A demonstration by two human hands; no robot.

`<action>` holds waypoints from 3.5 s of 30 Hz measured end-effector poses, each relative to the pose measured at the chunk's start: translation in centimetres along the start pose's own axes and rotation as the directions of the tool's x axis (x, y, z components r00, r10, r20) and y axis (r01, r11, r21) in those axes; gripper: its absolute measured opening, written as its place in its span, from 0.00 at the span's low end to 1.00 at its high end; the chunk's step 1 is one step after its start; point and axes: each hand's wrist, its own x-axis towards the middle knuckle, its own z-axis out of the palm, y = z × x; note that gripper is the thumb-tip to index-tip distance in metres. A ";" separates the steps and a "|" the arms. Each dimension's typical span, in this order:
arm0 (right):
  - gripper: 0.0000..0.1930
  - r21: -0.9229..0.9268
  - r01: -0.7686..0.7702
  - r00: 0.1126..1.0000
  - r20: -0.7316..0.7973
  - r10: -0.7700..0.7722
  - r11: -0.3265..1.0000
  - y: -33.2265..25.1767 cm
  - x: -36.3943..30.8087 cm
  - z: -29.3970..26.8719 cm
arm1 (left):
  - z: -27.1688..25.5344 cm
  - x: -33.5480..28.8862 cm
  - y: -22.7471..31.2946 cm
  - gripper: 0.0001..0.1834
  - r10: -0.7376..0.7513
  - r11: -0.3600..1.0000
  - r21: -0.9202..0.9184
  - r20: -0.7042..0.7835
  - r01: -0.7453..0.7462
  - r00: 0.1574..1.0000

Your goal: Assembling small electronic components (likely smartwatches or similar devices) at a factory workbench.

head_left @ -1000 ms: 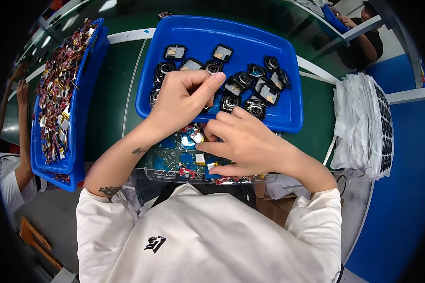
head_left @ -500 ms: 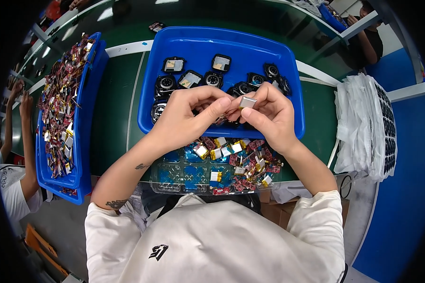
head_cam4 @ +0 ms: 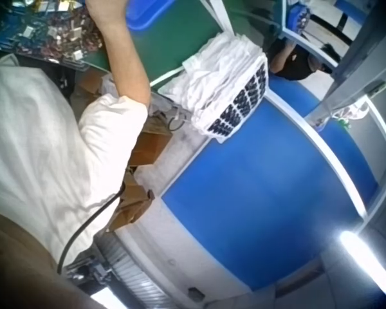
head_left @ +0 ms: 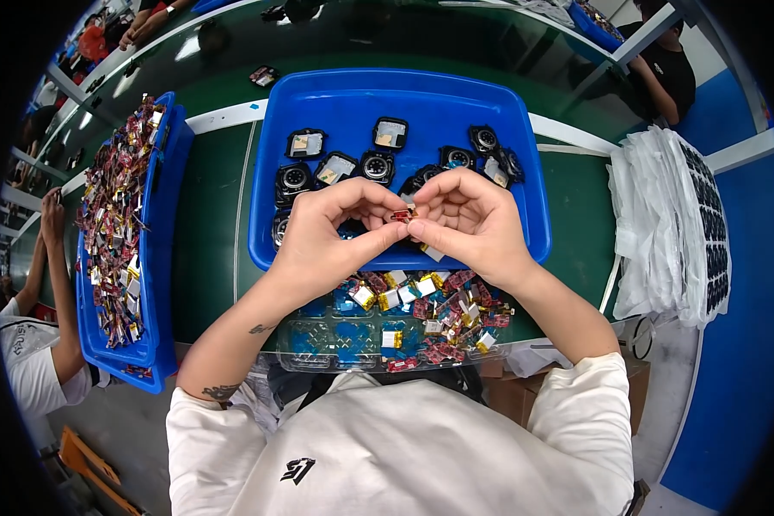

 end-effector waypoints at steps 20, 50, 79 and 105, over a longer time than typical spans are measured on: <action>0.09 0.056 0.004 1.000 -0.030 -0.003 0.998 0.0 0.0 0.0 | 0.1 0.5 0.9 0.08 0.456 0.797 0.485 -0.091 -0.360 0.886; 0.07 0.060 0.154 0.985 -0.082 -0.149 0.986 0.5 -0.1 0.0 | 0.3 -0.1 0.8 0.18 0.209 0.933 0.295 0.023 -0.207 0.978; 0.23 -0.874 0.206 0.954 0.080 -0.289 0.440 -1.0 0.9 -1.7 | -0.5 -0.4 0.9 0.07 -0.063 0.943 -0.333 -0.127 0.018 0.990; 0.16 -0.263 0.009 0.999 0.041 0.001 0.965 0.0 -0.4 -0.2 | 0.4 -0.5 1.3 0.02 0.195 0.956 0.230 -0.034 -0.182 0.980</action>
